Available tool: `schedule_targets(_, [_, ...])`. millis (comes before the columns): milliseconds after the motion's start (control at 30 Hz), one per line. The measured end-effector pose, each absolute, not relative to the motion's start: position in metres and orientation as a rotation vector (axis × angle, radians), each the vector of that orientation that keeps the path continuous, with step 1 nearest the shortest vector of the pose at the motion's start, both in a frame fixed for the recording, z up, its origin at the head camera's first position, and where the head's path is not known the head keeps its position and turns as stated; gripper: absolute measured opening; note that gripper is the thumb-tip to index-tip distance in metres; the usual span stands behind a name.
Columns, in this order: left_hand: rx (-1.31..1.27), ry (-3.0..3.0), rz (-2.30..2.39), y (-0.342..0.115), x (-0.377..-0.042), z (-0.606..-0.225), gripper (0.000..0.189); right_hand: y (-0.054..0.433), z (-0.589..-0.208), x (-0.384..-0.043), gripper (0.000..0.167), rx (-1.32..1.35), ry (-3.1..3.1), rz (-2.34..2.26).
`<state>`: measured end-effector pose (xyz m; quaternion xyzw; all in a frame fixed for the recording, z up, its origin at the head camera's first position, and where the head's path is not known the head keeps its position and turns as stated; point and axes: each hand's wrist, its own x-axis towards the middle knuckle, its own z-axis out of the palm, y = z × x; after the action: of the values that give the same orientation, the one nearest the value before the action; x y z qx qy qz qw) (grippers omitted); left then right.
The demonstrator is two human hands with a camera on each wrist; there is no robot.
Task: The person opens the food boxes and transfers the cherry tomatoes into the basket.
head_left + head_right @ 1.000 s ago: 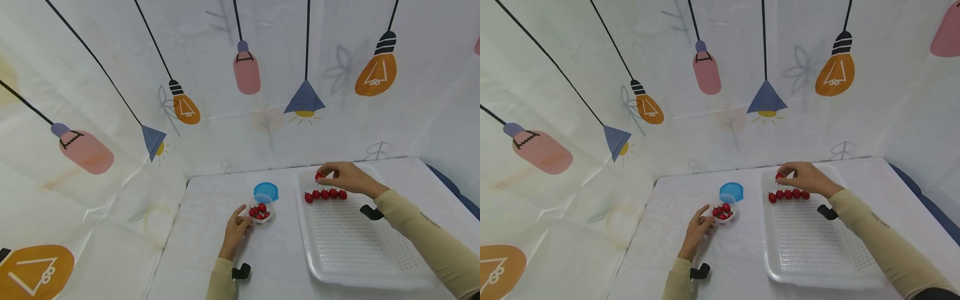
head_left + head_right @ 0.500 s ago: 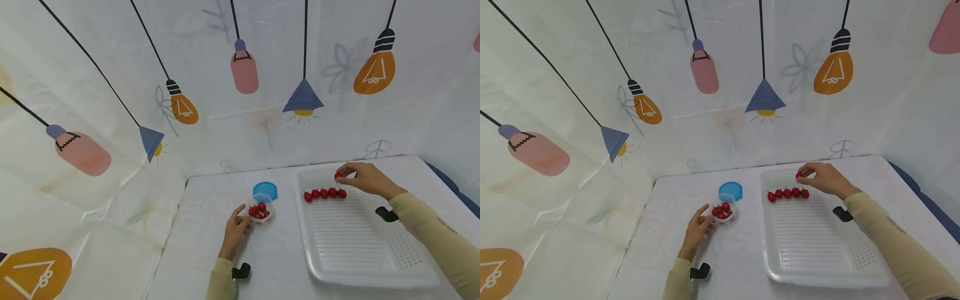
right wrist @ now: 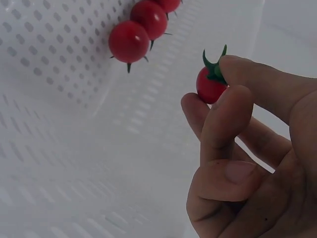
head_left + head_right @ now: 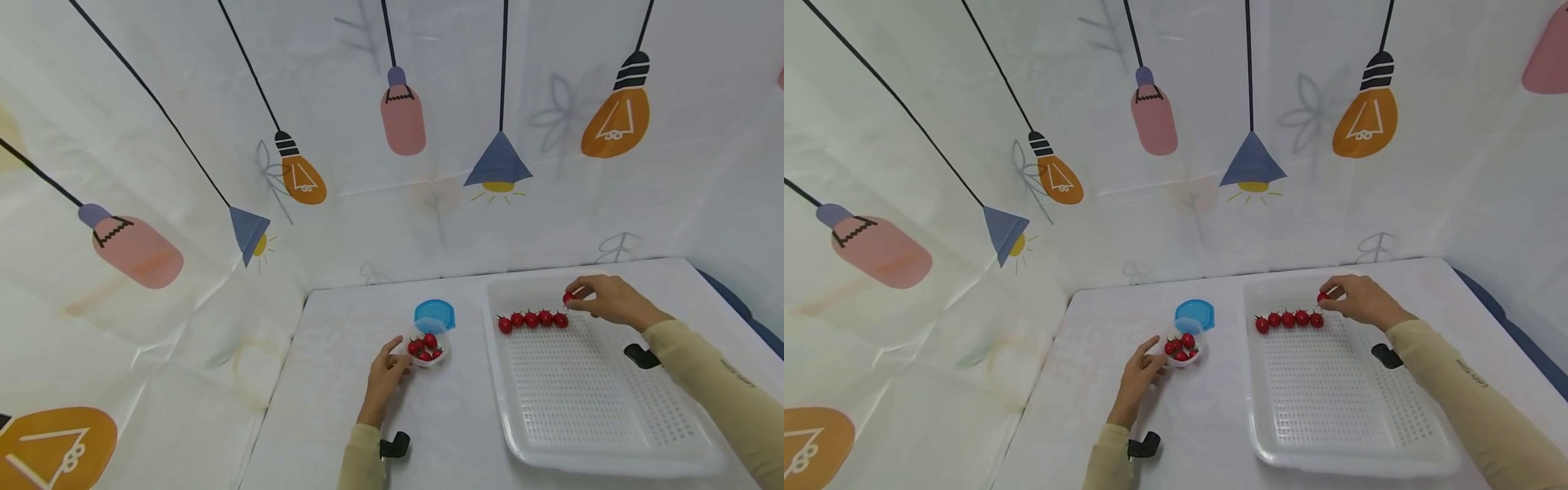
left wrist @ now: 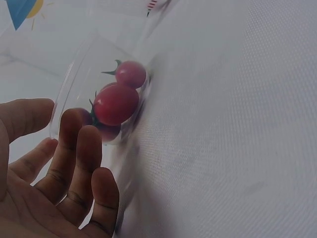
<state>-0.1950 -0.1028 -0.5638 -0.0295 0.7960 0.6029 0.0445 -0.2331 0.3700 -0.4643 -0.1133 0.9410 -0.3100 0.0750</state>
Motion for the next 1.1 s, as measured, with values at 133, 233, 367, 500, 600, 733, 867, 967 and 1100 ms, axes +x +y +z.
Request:
schedule_targets(133, [-0.089, 2.437, 1.848, -0.102, -0.195, -0.563, 0.054, 0.372, -0.47, -0.235, 0.044, -0.348, 2.806, -0.907])
schedule_targets(233, [-0.085, 2.434, 1.861, -0.102, -0.195, -0.562, 0.054, 0.372, -0.475, -0.236, 0.042, -0.355, 2.792, -0.904])
schedule_targets(367, [-0.085, 2.442, 1.849, -0.102, -0.195, -0.562, 0.052, 0.371, -0.478, -0.236, 0.039, -0.365, 2.764, -0.915])
schedule_targets(500, [-0.102, 2.444, 1.836, -0.101, -0.194, -0.561, 0.05, 0.369, -0.48, -0.236, 0.035, -0.361, 2.738, -0.918])
schedule_targets(600, [-0.111, 2.434, 1.842, -0.101, -0.193, -0.56, 0.05, 0.368, -0.484, -0.238, 0.032, -0.338, 2.733, -0.904])
schedule_targets(733, [-0.12, 2.43, 1.847, -0.1, -0.193, -0.559, 0.05, 0.369, -0.492, -0.24, 0.029, -0.317, 2.719, -0.905])
schedule_targets(867, [-0.123, 2.438, 1.837, -0.098, -0.192, -0.557, 0.05, 0.369, -0.497, -0.241, 0.026, -0.32, 2.713, -0.899])
schedule_targets(967, [-0.122, 2.443, 1.826, -0.098, -0.193, -0.557, 0.051, 0.368, -0.498, -0.241, 0.024, -0.323, 2.715, -0.883])
schedule_targets(1100, [-0.111, 2.465, 1.811, -0.097, -0.193, -0.558, 0.051, 0.365, -0.498, -0.24, 0.023, -0.313, 2.712, -0.884])
